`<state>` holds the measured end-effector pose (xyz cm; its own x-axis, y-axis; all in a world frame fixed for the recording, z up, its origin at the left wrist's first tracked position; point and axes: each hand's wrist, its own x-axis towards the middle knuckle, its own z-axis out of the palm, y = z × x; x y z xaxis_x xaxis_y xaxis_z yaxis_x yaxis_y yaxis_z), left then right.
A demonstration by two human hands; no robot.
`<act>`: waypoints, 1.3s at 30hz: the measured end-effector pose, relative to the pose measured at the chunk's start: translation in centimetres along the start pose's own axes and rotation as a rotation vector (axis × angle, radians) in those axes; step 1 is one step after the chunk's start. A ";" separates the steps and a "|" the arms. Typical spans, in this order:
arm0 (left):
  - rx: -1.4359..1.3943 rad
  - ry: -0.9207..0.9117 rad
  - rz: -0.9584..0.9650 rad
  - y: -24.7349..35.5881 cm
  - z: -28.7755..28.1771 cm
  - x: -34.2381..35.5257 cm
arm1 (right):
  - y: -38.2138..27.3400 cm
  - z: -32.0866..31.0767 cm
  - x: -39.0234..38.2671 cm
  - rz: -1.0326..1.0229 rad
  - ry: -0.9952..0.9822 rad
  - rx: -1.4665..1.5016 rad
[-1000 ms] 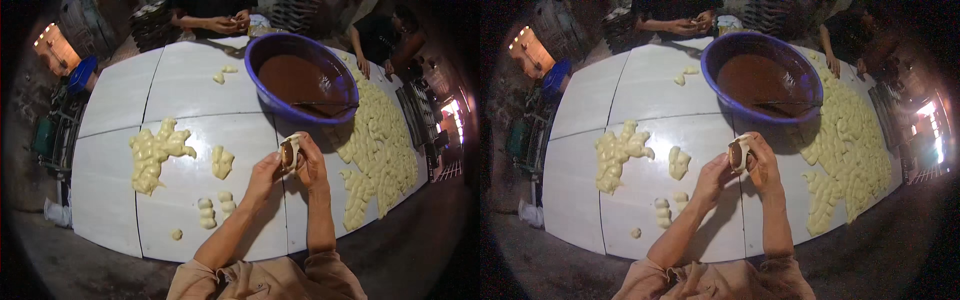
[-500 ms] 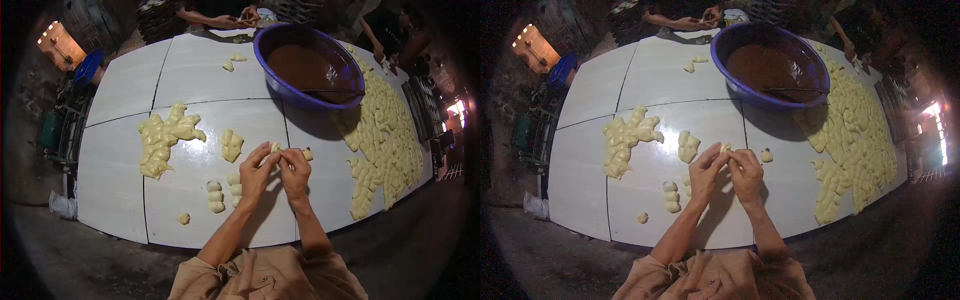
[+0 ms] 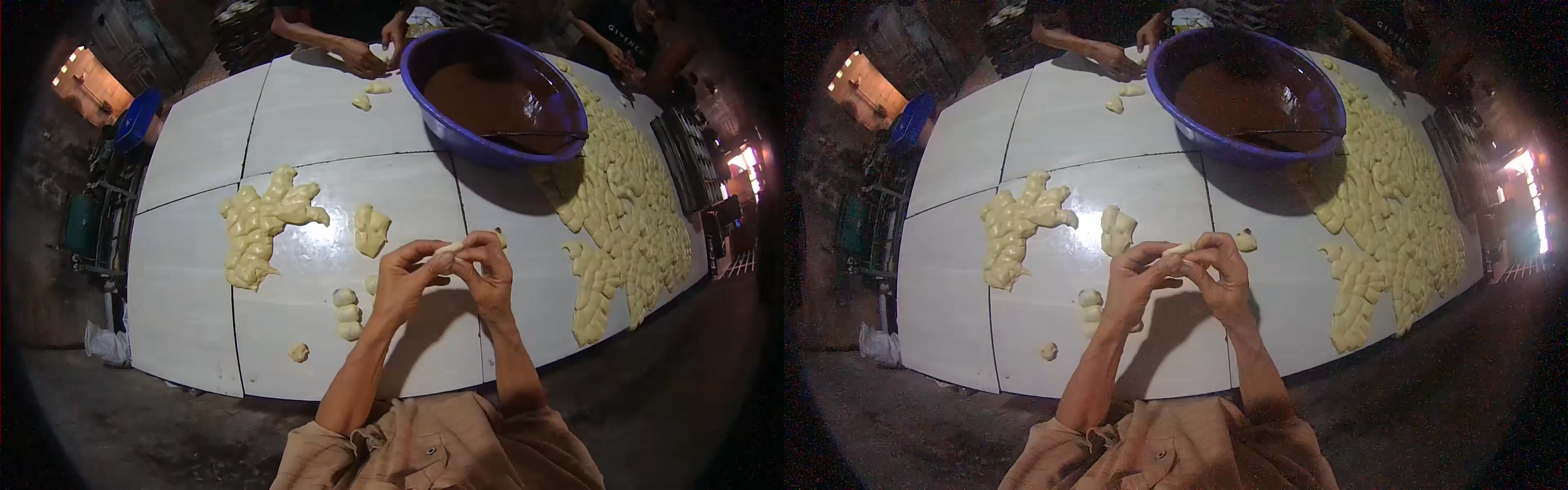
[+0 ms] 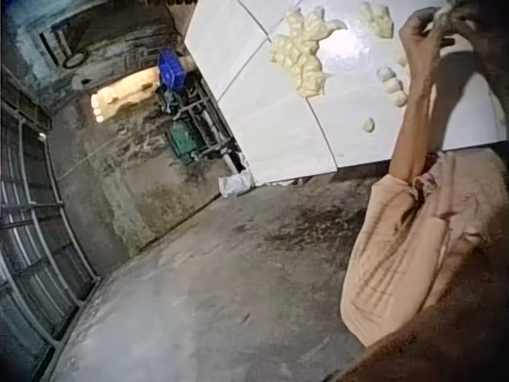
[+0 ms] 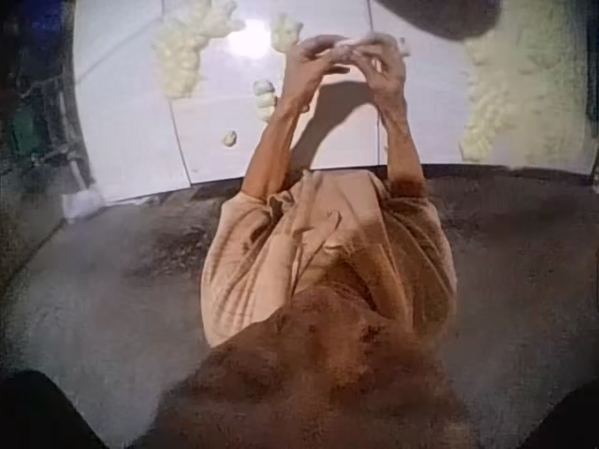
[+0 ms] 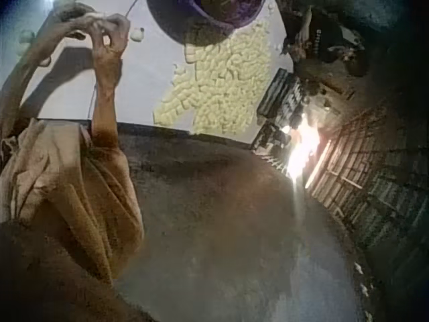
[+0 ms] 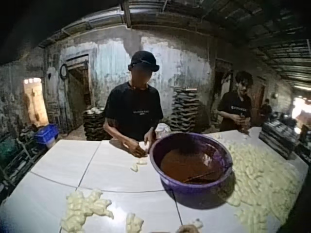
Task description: The person takes a piece of dough, stretches it, adds chocolate filling from a bowl, and folds it into a small bun shape. The person repeats this process and places the finished buns onto a baking tray.
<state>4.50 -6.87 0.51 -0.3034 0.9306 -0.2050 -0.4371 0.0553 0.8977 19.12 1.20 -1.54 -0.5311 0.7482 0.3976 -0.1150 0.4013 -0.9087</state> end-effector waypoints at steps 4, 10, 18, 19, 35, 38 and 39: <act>0.050 -0.066 0.017 -0.6 -0.6 -0.3 | 0.4 2.0 -0.5 0.044 0.195 0.156; 0.094 -0.022 0.002 -1.8 -0.4 -2.0 | 1.0 1.8 -1.2 -0.056 0.151 -0.305; 0.353 0.065 -0.149 -1.8 -3.0 -4.5 | -2.3 1.5 -5.0 0.147 -0.167 -0.209; 0.412 0.126 -0.136 -1.6 -3.1 -4.9 | -2.2 1.1 -5.4 0.149 -0.166 -0.213; 1.173 0.381 0.288 -0.8 -10.5 5.5 | 6.2 8.3 6.8 0.220 -0.255 -0.649; 1.307 0.280 0.333 -1.0 -12.1 7.6 | 7.4 10.4 7.5 0.100 -0.317 -0.723; 1.361 0.117 0.394 -0.8 -13.2 8.4 | 7.7 10.7 7.8 0.096 -0.322 -0.721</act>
<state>-8.91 -3.89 -7.05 -0.3086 0.9355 0.1719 0.8134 0.1659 0.5576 5.16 4.45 -6.81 -0.7402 0.6516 0.1659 0.4565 0.6682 -0.5874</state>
